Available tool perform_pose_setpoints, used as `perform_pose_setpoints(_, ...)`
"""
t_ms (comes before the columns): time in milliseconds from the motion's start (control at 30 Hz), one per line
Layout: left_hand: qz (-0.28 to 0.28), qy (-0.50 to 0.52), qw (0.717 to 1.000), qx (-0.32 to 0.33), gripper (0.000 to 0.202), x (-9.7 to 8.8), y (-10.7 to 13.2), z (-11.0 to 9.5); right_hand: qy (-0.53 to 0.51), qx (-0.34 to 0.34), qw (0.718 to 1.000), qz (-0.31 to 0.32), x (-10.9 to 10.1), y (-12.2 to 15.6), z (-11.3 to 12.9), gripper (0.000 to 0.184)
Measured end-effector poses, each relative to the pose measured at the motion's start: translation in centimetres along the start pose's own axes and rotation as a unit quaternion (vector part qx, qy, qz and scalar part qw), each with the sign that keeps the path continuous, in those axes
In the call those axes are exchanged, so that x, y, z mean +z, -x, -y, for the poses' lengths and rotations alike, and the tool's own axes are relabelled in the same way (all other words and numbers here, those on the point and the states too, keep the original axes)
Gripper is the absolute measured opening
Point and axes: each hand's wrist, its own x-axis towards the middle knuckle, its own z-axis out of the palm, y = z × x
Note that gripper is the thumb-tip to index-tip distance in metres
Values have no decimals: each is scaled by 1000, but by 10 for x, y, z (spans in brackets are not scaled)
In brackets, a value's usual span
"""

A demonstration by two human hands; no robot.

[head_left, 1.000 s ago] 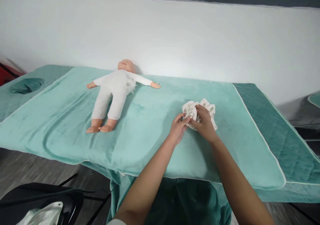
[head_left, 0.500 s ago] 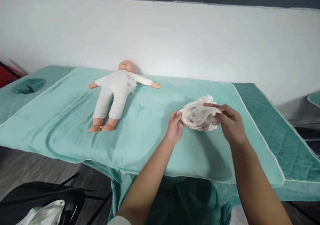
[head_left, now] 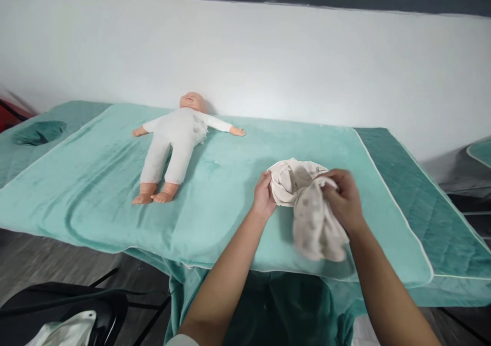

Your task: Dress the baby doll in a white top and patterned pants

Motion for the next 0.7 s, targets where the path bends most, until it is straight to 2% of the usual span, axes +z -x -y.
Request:
perform_pose_setpoints(33, 5, 3, 1000, 0, 23, 0, 0, 0, 27, -15, 998, 60, 6, 9, 0, 24)
perform_pose_setpoints(100, 9, 6, 1000, 3, 24, 0, 1, 1, 102, -58, 976, 186, 13, 27, 1, 36)
perform_pose_setpoints(133, 7, 7, 1000, 5, 24, 0, 2, 1, 141, -79, 961, 226, 16, 37, 2, 47)
perform_pose_setpoints(200, 3, 13, 1000, 10, 21, 1, 3, 1, 219, -125, 936, 247, 21, 58, 3, 77)
perform_pose_setpoints(267, -4, 25, 1000, 15, 17, 2, 3, 0, 280, -152, 923, 218, 28, 79, 3, 101)
perform_pose_setpoints(300, -9, 31, 999, 17, 15, 2, 4, 0, 300, -148, 921, 199, 31, 88, 3, 103)
perform_pose_setpoints(367, -17, 40, 999, 22, 13, 1, 4, 0, 320, -124, 921, 185, 37, 103, 4, 97)
perform_pose_setpoints(467, -20, 50, 998, 23, 12, 1, 3, -1, 290, -107, 926, 217, 33, 109, 5, 84)
perform_pose_setpoints(533, -21, 50, 998, 24, 10, 0, 3, -1, 245, -119, 936, 223, 18, 101, 6, 77)
perform_pose_setpoints(567, -21, 49, 998, 24, 9, 1, 3, -1, 227, -127, 944, 203, 7, 94, 7, 73)
perform_pose_setpoints(633, -19, 42, 999, 23, 8, 1, 4, -1, 221, -136, 958, 121, -22, 73, 7, 66)
perform_pose_setpoints(700, -16, 34, 999, 23, 8, 2, 4, -1, 247, -135, 959, 20, -55, 46, 3, 59)
